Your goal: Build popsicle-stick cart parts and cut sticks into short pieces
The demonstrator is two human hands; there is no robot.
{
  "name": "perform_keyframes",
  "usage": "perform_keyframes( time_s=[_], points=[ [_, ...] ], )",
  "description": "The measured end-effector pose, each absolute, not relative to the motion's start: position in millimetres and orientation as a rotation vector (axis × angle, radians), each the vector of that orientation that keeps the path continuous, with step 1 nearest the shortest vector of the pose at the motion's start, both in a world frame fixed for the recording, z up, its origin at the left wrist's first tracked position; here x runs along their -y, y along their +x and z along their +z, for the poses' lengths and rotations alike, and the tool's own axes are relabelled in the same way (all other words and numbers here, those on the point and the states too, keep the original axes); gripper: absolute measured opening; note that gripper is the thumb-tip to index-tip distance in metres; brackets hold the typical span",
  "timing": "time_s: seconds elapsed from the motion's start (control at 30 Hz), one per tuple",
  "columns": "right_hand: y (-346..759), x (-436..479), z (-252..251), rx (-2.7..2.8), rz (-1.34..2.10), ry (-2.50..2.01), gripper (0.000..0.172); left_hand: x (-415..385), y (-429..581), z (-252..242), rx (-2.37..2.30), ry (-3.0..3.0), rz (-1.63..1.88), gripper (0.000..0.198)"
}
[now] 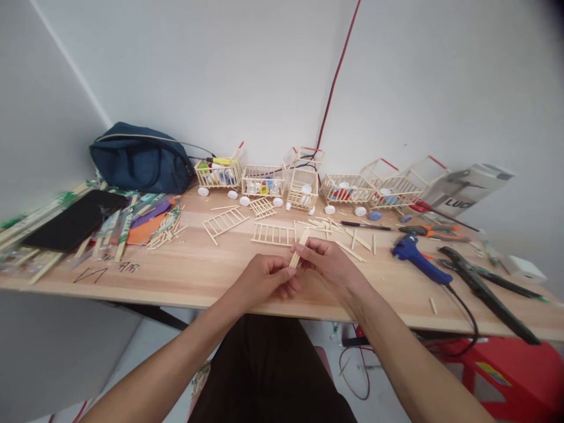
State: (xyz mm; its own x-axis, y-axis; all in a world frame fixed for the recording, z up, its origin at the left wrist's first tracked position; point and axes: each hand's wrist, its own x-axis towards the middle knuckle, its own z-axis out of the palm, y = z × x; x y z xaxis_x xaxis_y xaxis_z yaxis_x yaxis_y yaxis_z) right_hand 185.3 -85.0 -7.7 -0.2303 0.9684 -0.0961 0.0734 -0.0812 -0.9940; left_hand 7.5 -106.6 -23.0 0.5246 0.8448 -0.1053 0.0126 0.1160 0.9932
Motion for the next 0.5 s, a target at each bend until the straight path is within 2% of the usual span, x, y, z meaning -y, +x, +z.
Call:
perform_keyframes(
  time_s=[0.13, 0.4, 0.5],
  points=[
    [188, 84, -6, 1.346, 1.395, -1.203, 0.039, 105, 7, -17, -0.922, 1.418, 0.727, 0.039],
    [214, 74, -7, 1.309, 1.292, -1.251, 0.036, 95, -58, 8, -1.56, 1.662, 1.23, 0.009],
    [214, 74, -8, 1.345, 1.245, -1.271, 0.034, 91, -95, 14, -1.868, 1.873, 1.291, 0.016]
  ],
)
